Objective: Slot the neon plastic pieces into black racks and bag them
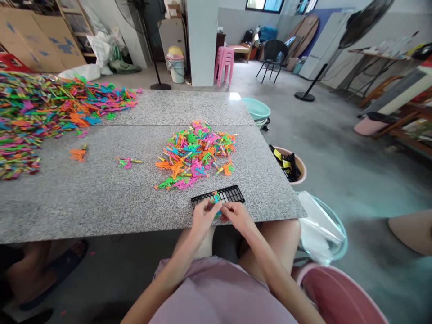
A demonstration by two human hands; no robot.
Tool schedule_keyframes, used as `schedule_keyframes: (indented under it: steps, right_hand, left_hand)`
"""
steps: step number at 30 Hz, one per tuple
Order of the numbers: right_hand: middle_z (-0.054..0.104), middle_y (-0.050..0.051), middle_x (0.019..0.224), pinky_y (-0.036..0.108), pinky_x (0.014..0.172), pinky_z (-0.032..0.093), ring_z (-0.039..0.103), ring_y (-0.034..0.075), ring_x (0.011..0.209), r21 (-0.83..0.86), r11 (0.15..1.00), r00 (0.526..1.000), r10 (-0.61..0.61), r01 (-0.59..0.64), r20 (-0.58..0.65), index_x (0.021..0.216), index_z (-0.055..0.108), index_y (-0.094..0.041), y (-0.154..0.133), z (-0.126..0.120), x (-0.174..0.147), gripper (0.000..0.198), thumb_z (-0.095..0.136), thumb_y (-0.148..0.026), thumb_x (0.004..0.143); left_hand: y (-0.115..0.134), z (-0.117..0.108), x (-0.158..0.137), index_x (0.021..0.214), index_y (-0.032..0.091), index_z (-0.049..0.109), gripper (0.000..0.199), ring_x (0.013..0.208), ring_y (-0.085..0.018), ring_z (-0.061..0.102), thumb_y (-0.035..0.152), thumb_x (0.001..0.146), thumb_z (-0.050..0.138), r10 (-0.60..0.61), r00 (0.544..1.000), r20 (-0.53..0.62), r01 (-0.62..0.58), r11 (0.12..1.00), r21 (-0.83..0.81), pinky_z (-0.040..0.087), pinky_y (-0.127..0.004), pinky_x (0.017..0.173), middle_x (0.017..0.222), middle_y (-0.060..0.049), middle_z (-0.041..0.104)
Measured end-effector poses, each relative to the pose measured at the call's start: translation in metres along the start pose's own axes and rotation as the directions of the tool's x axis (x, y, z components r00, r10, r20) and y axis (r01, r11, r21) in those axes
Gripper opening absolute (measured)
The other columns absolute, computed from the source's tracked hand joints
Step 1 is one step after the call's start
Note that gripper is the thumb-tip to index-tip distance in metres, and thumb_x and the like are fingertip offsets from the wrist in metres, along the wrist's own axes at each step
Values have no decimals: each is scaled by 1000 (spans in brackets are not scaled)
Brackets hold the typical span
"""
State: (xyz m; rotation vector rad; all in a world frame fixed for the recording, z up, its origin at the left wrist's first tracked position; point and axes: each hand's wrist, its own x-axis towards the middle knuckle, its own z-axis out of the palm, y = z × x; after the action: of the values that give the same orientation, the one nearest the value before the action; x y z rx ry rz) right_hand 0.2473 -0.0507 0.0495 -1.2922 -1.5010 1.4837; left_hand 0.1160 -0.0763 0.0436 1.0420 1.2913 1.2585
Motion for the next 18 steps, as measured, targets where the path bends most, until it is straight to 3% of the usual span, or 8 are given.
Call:
schedule_keyframes:
  steps: [2,5,7,10,12,14,16,18]
  right_hand:
    - [63,-2,57,28,54,53,63,17,53,56,998,994,33,-27,-101,81,63,-20,1,1,-4,30,68,-48,74]
    - [67,-1,71,28,55,51,62,15,54,-12,1000,966,21,-24,-257,109,59,-20,0,-3,-12,45,71,-43,73]
    - [66,0,79,28,56,49,58,13,54,-227,974,963,-66,5,-263,104,65,-20,0,-8,-15,41,75,-38,69]
    - [59,0,75,29,60,47,55,13,57,-456,885,975,-175,95,-137,75,70,-20,3,-15,-15,14,76,-29,68]
    - [57,0,72,29,59,47,56,13,57,-441,891,977,-177,107,-121,68,67,-19,5,-20,-12,11,71,-28,73]
    - [58,-1,70,28,56,47,57,13,54,-356,931,972,-152,80,-181,68,63,-20,7,-22,-7,15,68,-32,75]
    - [60,-2,68,28,53,49,58,14,52,-212,975,966,-116,66,-232,72,59,-21,7,-18,-1,17,68,-36,74]
    - [65,-1,71,29,54,52,62,16,57,-62,994,970,-98,86,-222,81,58,-22,7,-5,5,19,68,-36,73]
  left_hand:
    - [-1,-2,4,76,13,63,32,64,-13,58,45,79,66,11,999,-47,-10,1000,27,47,-22,60,70,-1,64]
    - [-3,-10,10,77,14,62,35,60,-11,56,48,82,64,36,995,-98,-28,996,81,45,-21,56,67,0,63]
    - [-4,-16,15,78,13,62,37,57,-12,57,50,83,62,51,993,-103,-38,991,126,46,-22,55,65,0,63]
    - [-3,-24,15,83,13,64,37,63,-15,62,50,83,62,95,992,-78,-77,974,211,51,-26,60,70,-2,66]
    - [-5,-28,7,99,14,64,40,82,-21,68,49,81,66,139,987,-84,-113,959,261,55,-32,74,89,-7,71]
    - [-12,-33,-9,120,16,58,51,108,-26,64,46,80,69,207,975,-78,-166,919,357,51,-41,93,116,-12,67]
    - [-27,-36,-29,132,18,51,52,125,-28,54,41,87,64,301,952,61,-283,780,558,44,-46,105,133,-14,58]
    - [-47,-36,-45,139,16,45,51,135,-29,46,37,93,56,332,886,324,-455,495,740,40,-48,110,141,-17,52]
